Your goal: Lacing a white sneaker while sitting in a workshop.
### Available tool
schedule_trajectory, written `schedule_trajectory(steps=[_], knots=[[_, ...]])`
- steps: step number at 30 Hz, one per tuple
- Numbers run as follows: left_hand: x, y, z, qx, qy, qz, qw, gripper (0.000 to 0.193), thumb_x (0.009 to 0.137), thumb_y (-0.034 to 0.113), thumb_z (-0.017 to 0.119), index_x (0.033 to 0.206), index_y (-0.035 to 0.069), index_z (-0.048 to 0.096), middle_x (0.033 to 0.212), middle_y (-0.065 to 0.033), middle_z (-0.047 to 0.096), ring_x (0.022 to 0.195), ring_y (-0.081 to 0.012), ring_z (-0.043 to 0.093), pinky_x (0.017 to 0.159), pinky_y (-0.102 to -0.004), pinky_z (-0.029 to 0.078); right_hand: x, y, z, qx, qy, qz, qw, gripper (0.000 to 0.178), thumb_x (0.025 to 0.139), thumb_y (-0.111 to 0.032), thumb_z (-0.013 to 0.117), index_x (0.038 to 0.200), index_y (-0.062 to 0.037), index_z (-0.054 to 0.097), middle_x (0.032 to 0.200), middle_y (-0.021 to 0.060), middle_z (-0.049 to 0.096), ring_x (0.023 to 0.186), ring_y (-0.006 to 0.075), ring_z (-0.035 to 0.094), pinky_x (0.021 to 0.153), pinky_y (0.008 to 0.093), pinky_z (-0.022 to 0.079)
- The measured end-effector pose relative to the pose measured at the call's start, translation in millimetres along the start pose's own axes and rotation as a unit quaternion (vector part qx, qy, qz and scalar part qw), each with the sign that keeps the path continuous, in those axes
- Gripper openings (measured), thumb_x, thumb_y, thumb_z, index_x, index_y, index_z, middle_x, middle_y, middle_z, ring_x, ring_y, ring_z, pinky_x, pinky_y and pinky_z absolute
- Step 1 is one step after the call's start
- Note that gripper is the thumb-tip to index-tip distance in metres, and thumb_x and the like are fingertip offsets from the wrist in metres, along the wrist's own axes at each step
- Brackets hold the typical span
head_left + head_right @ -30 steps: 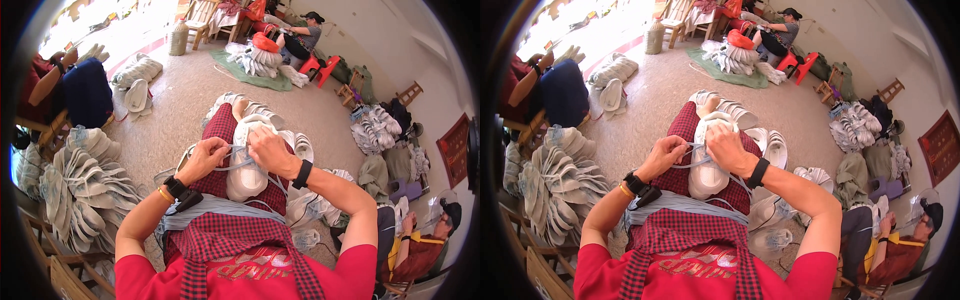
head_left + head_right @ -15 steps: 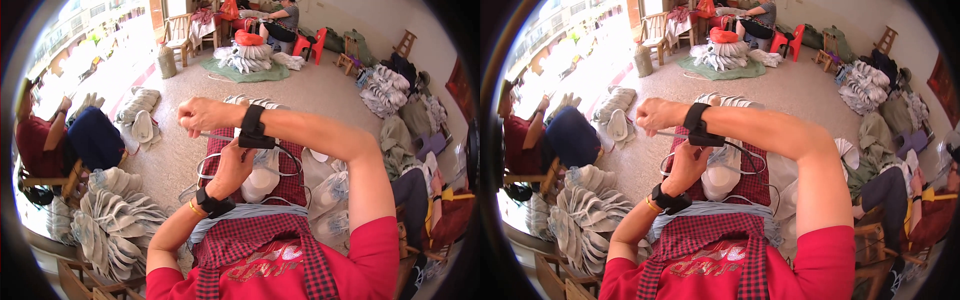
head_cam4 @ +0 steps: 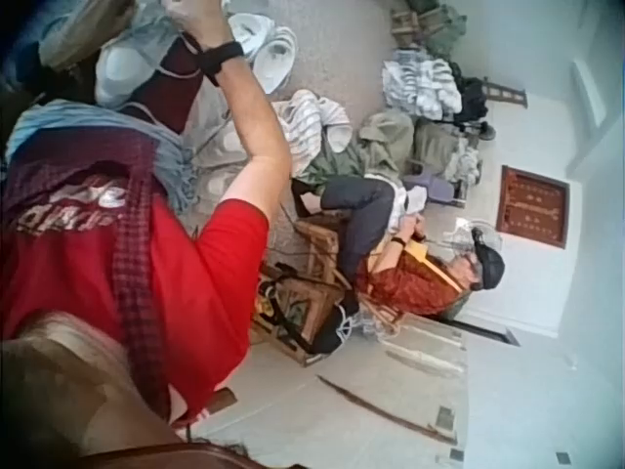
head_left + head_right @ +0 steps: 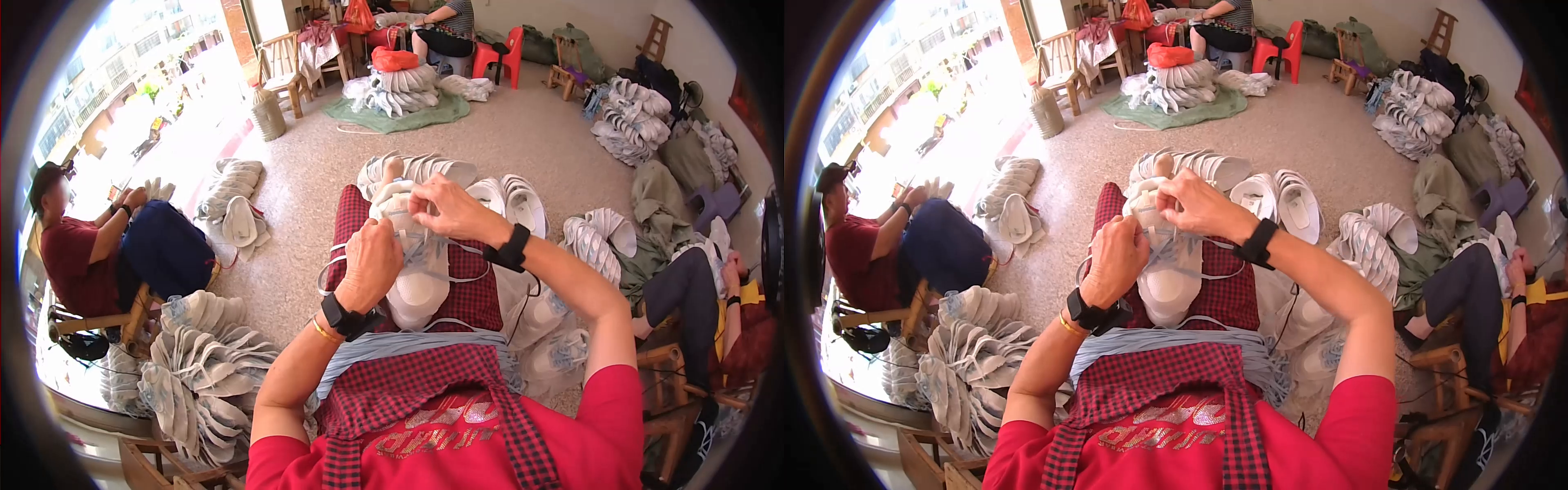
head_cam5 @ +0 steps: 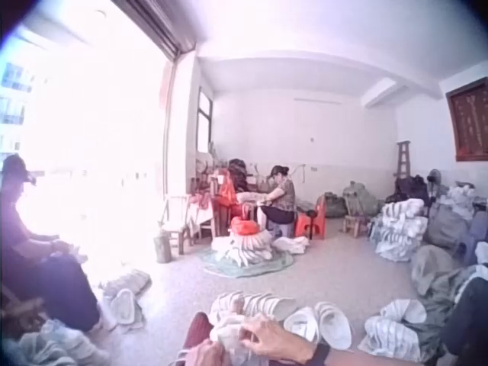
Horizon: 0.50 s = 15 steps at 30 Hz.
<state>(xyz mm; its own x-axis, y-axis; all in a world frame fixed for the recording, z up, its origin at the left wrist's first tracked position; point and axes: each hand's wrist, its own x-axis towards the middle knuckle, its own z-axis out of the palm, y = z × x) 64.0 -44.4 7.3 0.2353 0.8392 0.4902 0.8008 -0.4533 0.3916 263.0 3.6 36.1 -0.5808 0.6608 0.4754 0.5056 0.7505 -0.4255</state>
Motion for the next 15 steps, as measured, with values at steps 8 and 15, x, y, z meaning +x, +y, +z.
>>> schedule_trajectory(steps=[8,15], knots=[[18.7,-8.3,6.4,-0.011,-0.037,0.048,0.998,0.01,0.079,0.002,0.06,0.074,-0.005,0.063,0.07,-0.0244,0.065,0.067,-0.0429,0.066,0.064,-0.0493,0.052,-14.4,4.8,14.1,0.033,0.018,0.034,0.999,0.019,0.074,-0.01,0.068,0.091,-0.0048,0.063,0.083,0.0067,0.064,0.095,0.0282,0.055,0.088,0.0421,0.046],[8.4,1.5,7.4,-0.114,0.033,0.057,0.991,0.009,0.083,0.0,0.062,0.09,-0.004,0.062,0.079,-0.0216,0.065,0.072,-0.0378,0.066,0.066,-0.0439,0.051,-19.2,5.9,24.8,0.019,0.069,0.018,0.997,0.022,0.069,-0.002,0.064,0.091,-0.0052,0.061,0.079,0.0059,0.063,0.097,0.0276,0.055,0.083,0.0405,0.048]])
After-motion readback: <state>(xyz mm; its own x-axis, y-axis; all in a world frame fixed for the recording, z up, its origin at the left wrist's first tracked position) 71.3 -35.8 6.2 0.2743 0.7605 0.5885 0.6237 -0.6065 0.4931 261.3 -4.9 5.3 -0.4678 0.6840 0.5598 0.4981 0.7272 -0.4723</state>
